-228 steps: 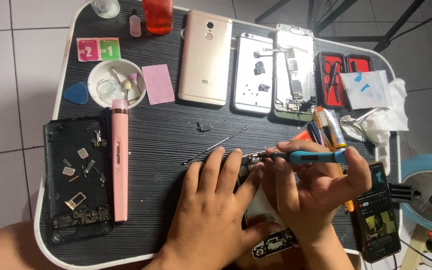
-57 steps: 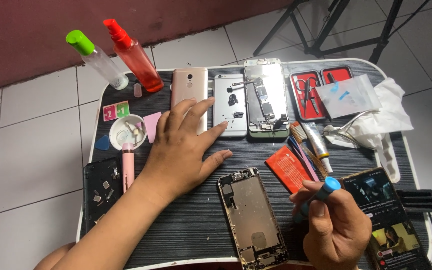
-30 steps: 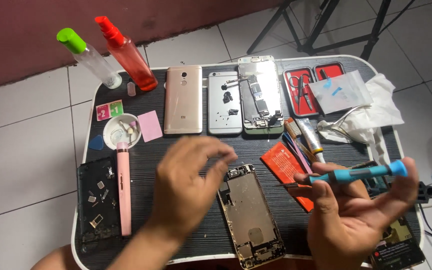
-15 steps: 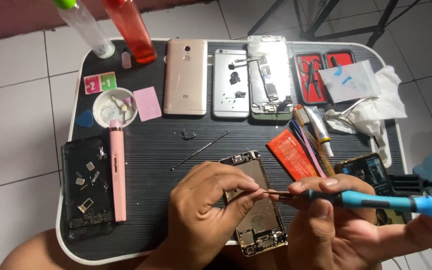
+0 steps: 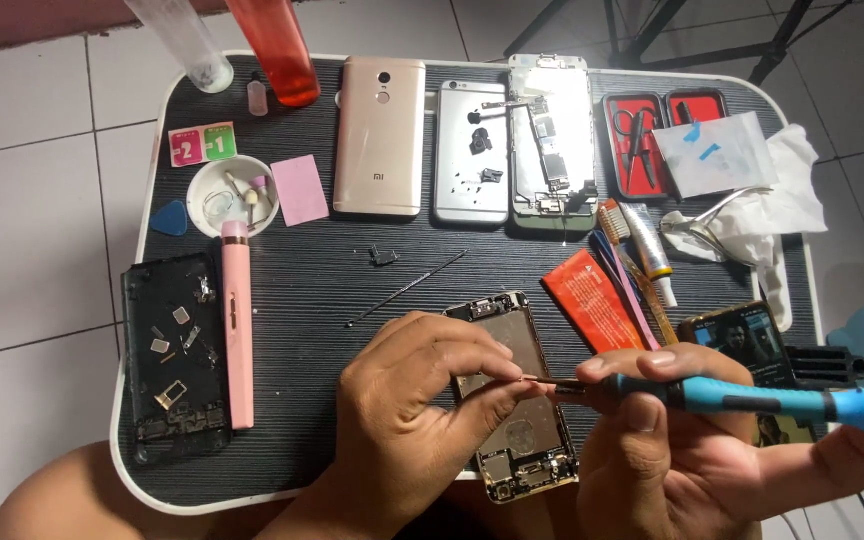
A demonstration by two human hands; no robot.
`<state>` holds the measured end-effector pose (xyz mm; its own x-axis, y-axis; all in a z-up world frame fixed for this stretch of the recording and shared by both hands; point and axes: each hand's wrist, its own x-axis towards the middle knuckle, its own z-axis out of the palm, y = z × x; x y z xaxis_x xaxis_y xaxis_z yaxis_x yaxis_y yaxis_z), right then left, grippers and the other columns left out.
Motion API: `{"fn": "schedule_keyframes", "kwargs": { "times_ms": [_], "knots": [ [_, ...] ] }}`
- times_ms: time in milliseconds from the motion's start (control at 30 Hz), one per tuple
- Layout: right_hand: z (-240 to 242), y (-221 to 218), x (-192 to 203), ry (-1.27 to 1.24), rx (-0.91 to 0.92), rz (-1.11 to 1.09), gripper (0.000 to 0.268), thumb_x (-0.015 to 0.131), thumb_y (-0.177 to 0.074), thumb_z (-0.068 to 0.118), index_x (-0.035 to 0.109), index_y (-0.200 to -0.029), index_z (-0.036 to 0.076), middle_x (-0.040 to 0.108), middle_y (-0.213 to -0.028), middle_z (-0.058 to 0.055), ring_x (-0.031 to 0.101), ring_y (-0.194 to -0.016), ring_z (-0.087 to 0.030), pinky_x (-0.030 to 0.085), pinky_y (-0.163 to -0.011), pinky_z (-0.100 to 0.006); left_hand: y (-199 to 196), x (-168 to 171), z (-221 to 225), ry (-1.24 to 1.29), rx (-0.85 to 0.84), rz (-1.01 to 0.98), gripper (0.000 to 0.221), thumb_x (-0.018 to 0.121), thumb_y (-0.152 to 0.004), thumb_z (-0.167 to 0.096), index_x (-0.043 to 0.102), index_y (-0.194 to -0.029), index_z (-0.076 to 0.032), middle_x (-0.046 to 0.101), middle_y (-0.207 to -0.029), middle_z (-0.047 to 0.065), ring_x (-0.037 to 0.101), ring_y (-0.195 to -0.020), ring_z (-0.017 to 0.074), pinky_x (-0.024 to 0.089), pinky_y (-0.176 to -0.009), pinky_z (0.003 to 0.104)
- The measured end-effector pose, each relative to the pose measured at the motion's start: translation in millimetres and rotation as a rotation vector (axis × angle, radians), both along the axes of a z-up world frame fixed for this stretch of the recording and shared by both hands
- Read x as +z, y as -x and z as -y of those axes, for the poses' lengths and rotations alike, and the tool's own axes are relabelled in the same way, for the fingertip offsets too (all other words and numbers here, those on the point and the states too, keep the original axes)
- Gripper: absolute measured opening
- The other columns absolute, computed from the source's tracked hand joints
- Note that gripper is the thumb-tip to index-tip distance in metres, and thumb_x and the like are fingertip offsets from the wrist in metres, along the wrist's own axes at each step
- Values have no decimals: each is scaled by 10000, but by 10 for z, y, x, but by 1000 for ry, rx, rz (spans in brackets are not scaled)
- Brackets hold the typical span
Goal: Installing small internal screws into a smartphone using a precision screwdriver during a repair process.
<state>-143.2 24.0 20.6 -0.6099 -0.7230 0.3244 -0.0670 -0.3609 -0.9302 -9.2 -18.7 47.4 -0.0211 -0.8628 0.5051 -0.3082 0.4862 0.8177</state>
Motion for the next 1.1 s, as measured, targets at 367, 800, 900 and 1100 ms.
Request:
{"fn": "schedule_keyframes", "kwargs": {
  "times_ms": [367,800,900,1100],
  "knots": [
    [-2,28,35,-33,20,13,857,638,-1164,-88,227,-1672,467,578,-1127,-261,648,-783,-350,729,-888,-535,-15,0,-8,-3,-18,-13,123,804,-868,-218,712,-916,-152,739,-902,20,741,-844,145,562,-828,306],
    [-6,-1,32,-4,7,72,869,667,-1110,-42,239,-1696,439,595,-1125,-283,659,-771,-357,704,-902,-529,-26,-65,-28,-14,-19,11,149,854,-846,-196,741,-943,-198,716,-951,-7,701,-829,138,532,-812,287],
    [-21,67,-31,-4,28,6,854,646,-1150,-34,235,-1712,461,577,-1136,-288,637,-799,-363,719,-913,-551,-33,-59,-28,-29,-39,-7,144,839,-856,-193,735,-955,-185,724,-945,8,708,-831,146,541,-816,292],
    [-4,-7,99,-37,-12,149,864,686,-1105,-30,238,-1667,449,608,-1129,-233,647,-735,-325,707,-849,-496,4,-28,-35,-109,-62,-154,155,858,-820,-154,740,-920,-160,724,-901,21,728,-841,116,604,-807,244]
  ]
}}
